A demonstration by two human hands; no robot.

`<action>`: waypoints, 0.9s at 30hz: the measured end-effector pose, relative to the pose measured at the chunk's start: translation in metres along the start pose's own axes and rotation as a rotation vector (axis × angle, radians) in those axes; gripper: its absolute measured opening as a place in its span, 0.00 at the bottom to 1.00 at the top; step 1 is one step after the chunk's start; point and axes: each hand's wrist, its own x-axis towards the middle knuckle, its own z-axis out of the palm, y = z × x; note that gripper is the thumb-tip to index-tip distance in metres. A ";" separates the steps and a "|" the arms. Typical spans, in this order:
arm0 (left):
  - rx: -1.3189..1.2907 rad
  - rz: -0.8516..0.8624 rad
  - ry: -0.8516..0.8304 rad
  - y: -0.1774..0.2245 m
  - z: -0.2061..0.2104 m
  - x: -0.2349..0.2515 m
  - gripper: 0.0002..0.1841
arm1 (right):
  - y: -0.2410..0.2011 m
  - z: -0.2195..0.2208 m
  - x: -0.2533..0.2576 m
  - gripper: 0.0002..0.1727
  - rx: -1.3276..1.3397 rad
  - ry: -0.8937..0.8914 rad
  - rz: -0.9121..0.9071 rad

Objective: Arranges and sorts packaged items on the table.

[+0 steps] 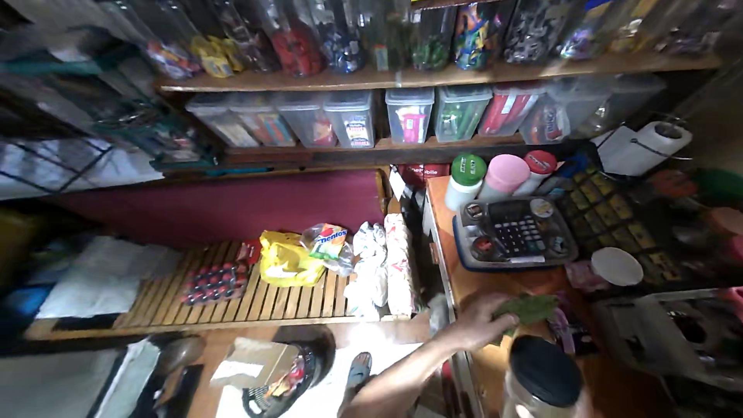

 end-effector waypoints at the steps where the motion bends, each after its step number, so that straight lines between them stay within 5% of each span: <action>1: 0.121 0.017 -0.085 0.013 0.002 -0.009 0.24 | -0.009 0.014 0.004 0.71 -0.050 -0.037 -0.037; 4: 0.469 0.086 -0.198 0.028 0.003 -0.038 0.24 | -0.034 0.047 0.010 0.65 -0.083 -0.070 0.016; 7: 0.506 0.271 -0.185 0.027 -0.023 -0.075 0.21 | -0.027 0.062 0.017 0.59 -0.009 0.031 -0.008; 10: 0.544 0.231 -0.162 0.014 -0.058 -0.083 0.19 | -0.027 0.075 0.022 0.71 0.020 0.080 -0.153; 12: 0.528 0.124 -0.151 0.012 -0.071 -0.069 0.20 | -0.047 0.088 0.016 0.71 0.024 0.000 -0.050; 15: 0.485 0.183 -0.180 0.028 -0.068 -0.054 0.19 | -0.069 0.097 0.018 0.56 0.099 -0.153 0.190; 17: 0.507 0.343 -0.245 0.033 -0.067 -0.056 0.17 | -0.054 0.095 0.023 0.42 0.283 -0.155 0.159; 18: 0.516 0.410 -0.271 0.031 -0.071 -0.056 0.17 | -0.033 0.103 0.024 0.45 0.418 -0.026 0.032; 19: 0.510 0.449 -0.276 0.026 -0.076 -0.051 0.17 | -0.046 0.093 0.028 0.55 0.371 0.000 0.158; 22: 0.393 0.248 -0.131 0.000 -0.087 -0.025 0.18 | -0.049 0.086 0.030 0.72 0.186 0.339 0.247; 24: 0.334 0.008 0.005 -0.013 -0.074 -0.001 0.20 | -0.062 0.076 0.025 0.61 0.188 0.481 0.330; 27: 0.346 -0.139 -0.149 -0.053 -0.030 0.029 0.27 | -0.067 0.062 0.029 0.50 0.026 0.540 0.308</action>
